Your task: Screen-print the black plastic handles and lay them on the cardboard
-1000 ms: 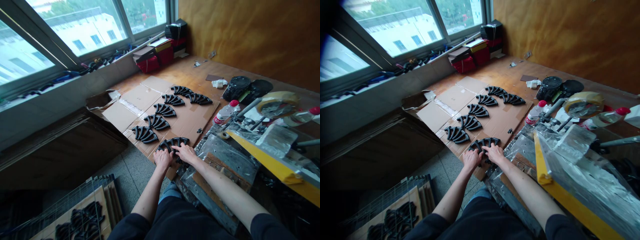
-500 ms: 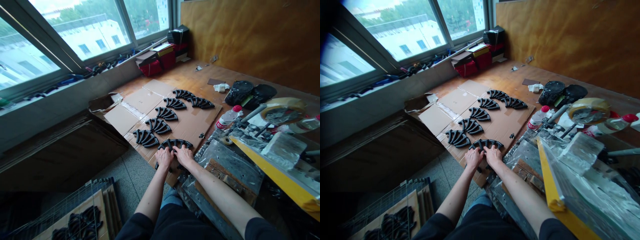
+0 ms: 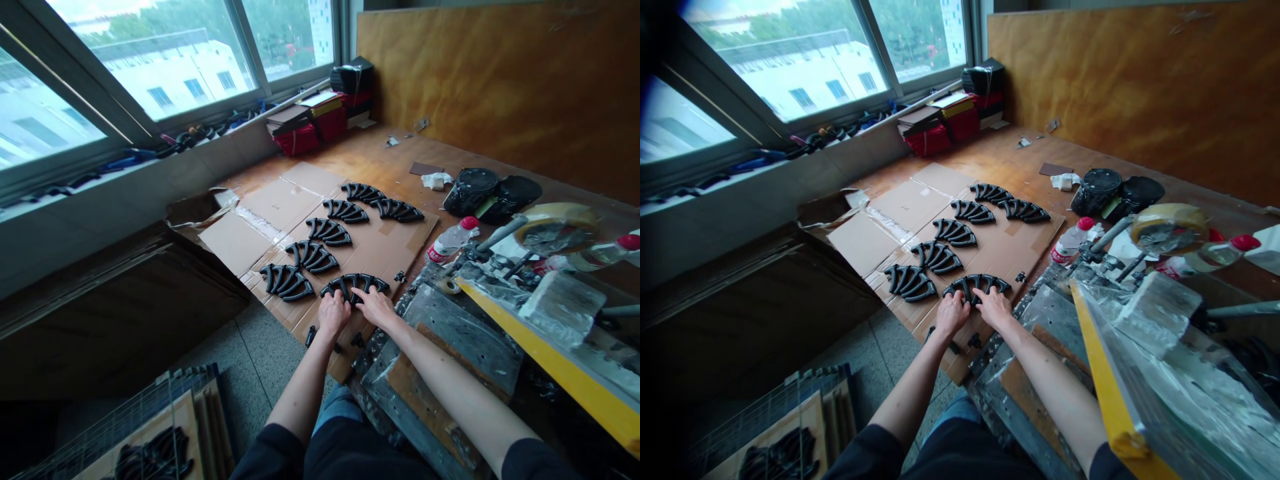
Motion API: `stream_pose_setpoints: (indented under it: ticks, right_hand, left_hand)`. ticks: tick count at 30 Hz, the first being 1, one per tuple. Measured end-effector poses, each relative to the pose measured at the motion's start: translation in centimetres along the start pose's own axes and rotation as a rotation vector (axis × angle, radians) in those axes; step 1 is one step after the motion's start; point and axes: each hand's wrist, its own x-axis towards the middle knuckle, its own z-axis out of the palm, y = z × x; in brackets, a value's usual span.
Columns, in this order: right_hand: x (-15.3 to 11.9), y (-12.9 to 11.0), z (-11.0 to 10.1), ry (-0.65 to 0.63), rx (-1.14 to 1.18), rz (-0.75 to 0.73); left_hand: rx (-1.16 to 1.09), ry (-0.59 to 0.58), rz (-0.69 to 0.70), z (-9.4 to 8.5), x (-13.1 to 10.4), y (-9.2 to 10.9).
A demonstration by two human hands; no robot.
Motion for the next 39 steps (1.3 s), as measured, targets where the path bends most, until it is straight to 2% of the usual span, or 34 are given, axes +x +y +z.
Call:
stream_pose_setpoints:
  ticks: [3,6,11,16,20,22,26,28,31,35,39]
  right_hand:
    - [-0.5,1.1,-0.2,0.043,0.065,-0.011]
    - [-1.1,1.8,0.0,0.121,0.102,0.027]
    - [-1.5,2.0,1.0,0.187,0.203,0.055]
    - [-1.1,1.4,1.5,0.228,0.339,0.074]
    - [-1.4,1.8,1.4,0.254,0.445,0.034]
    - [-1.9,2.2,1.2,0.308,0.506,0.001]
    - [-2.9,2.6,1.0,0.450,0.591,0.001]
    - [-2.9,2.5,1.0,0.426,0.572,0.021]
    - [-2.0,2.1,1.1,0.311,0.508,0.040]
    - [-0.8,1.6,1.1,0.156,0.327,0.043]
    - [-0.6,1.6,2.4,0.067,0.209,0.057]
  left_hand:
    - [0.029,0.050,0.028,-0.4,-0.5,0.1]
    - [0.031,0.124,0.069,-0.3,-1.6,1.0]
    - [-0.029,0.019,0.139,1.4,-1.7,3.6]
    - [0.027,0.018,0.059,2.1,-0.1,5.3]
    - [0.041,0.025,0.101,1.2,0.3,5.5]
    - [0.053,0.028,0.133,0.5,0.3,5.2]
    - [0.114,0.146,0.182,-1.5,0.9,4.6]
    - [0.124,0.195,0.193,-2.6,2.2,4.8]
    - [0.114,0.205,0.226,-3.9,5.5,6.1]
    - [0.086,0.186,0.304,-4.5,11.1,9.8]
    - [0.062,0.077,0.361,-3.6,16.0,14.2]
